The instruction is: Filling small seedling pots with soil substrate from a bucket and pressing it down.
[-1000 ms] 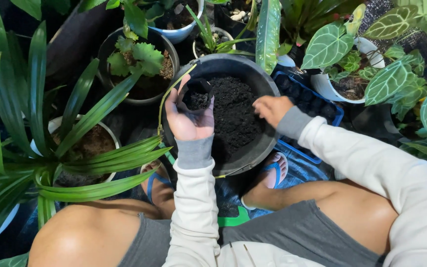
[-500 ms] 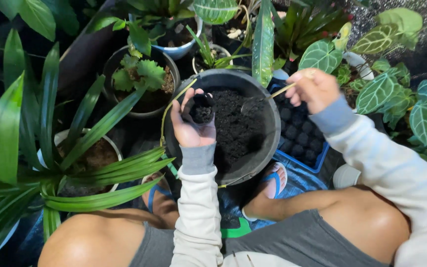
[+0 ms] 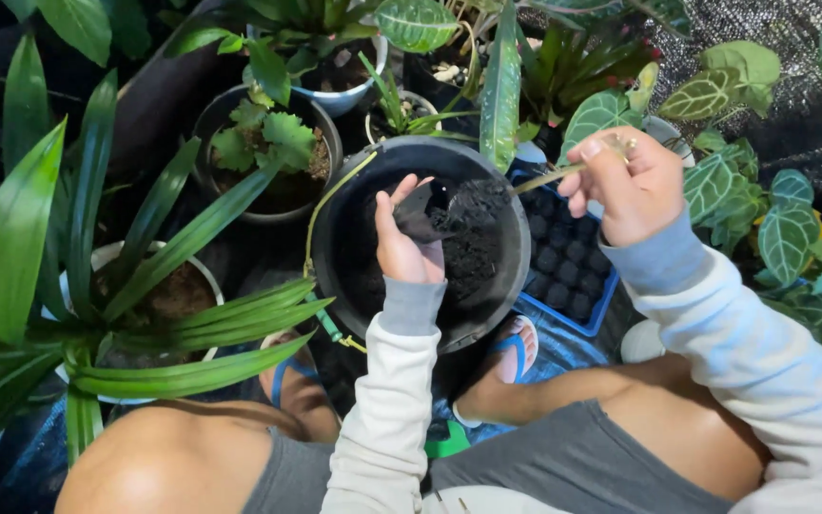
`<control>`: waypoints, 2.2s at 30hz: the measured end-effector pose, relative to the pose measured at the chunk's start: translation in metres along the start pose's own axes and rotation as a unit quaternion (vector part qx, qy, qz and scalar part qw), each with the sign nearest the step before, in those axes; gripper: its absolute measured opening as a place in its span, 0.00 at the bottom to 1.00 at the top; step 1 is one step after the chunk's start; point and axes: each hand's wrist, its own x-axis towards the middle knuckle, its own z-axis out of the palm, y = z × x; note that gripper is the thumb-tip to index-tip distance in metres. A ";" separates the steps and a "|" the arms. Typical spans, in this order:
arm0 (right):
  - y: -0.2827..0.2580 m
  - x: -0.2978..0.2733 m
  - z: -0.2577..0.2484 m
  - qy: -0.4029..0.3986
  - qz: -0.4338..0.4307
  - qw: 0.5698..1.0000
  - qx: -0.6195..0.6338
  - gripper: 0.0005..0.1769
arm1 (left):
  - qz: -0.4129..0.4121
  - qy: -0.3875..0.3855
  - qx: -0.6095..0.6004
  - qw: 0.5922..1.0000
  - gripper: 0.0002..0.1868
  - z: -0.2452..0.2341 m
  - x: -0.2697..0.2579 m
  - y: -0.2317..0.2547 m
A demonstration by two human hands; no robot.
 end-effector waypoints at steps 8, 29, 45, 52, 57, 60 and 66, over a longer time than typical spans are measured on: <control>-0.017 -0.014 0.015 -0.014 -0.073 0.994 -0.076 0.07 | -0.013 0.005 0.046 0.999 0.25 0.013 -0.016 -0.001; -0.046 -0.029 0.017 -0.176 -0.539 0.779 -0.267 0.06 | -0.038 0.005 -0.086 0.996 0.26 0.000 0.001 0.000; -0.040 -0.027 0.024 -0.184 -0.532 0.795 -0.224 0.05 | -0.029 -0.077 -0.075 0.994 0.25 -0.007 0.005 0.004; -0.003 -0.004 -0.009 -0.146 -0.526 0.811 -0.213 0.08 | 0.008 -0.054 -0.105 0.993 0.23 -0.027 0.028 0.018; -0.002 -0.010 0.005 -0.283 -0.482 0.717 -0.415 0.10 | -0.041 -0.010 -0.174 0.984 0.21 -0.031 0.030 0.032; 0.047 -0.011 -0.008 -0.312 -0.431 0.658 -0.533 0.10 | -0.090 -0.020 -0.198 0.976 0.21 -0.025 0.023 0.035; 0.084 -0.014 -0.010 -0.305 -0.329 0.692 -0.566 0.10 | -0.070 0.012 -0.114 0.991 0.19 -0.023 0.027 0.028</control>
